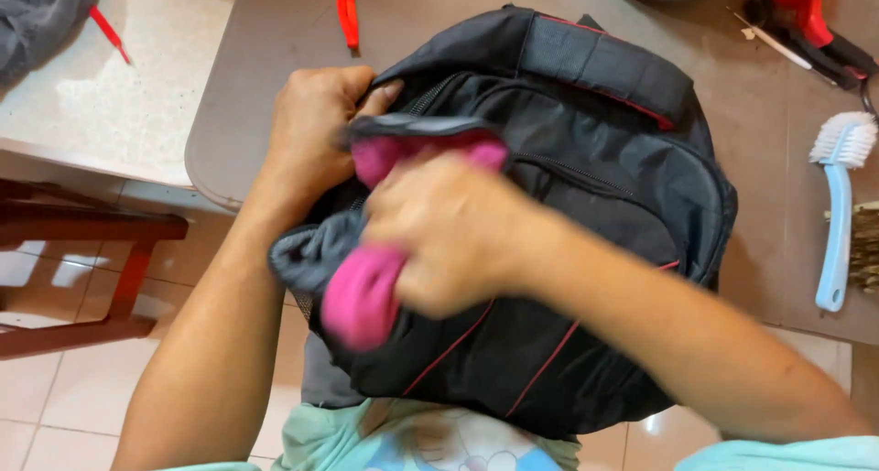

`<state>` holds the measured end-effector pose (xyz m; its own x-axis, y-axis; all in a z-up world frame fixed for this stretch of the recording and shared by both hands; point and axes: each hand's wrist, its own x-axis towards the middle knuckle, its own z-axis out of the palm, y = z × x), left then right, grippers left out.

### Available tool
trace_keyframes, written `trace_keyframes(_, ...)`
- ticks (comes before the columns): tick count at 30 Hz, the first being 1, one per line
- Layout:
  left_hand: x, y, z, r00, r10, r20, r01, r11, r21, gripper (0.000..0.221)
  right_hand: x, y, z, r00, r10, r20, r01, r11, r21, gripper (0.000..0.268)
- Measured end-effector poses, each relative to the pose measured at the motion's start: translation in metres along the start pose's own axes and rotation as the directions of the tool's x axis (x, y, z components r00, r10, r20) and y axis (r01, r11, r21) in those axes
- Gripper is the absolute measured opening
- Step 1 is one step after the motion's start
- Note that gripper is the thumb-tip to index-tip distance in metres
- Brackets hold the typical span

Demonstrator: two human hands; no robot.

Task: Cleaning the interior and exterior surfaces of a backpack using a cloth and a cleaning block.

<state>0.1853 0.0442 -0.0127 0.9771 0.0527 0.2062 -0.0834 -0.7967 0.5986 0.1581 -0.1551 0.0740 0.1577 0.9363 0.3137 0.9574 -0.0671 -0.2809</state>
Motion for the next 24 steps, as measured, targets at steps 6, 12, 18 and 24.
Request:
trace_keyframes(6, -0.005, 0.000, 0.002, 0.990, 0.122, -0.072, -0.113, 0.986, 0.121, 0.037, -0.045, 0.096, -0.034, 0.905, 0.418, -0.084, -0.415, 0.819, -0.397, 0.019)
trace_keyframes(12, -0.002, -0.011, 0.002, 0.995, -0.022, 0.095, 0.017, 0.998, 0.059, 0.026, 0.002, -0.020, 0.009, 0.994, -0.028, -0.102, 0.040, 0.992, 0.122, 0.018)
trace_keyframes(18, -0.004, 0.003, -0.001, 0.992, 0.124, -0.036, -0.121, 0.990, 0.067, 0.049, -0.049, 0.119, -0.040, 0.971, 0.227, -0.068, -0.218, 0.739, -0.637, 0.024)
trace_keyframes(24, -0.005, 0.023, -0.015, 0.950, 0.234, -0.208, -0.259, 0.961, -0.100, 0.015, -0.074, 0.128, -0.071, 0.892, 0.433, -0.131, -0.438, 0.752, -0.494, 0.021)
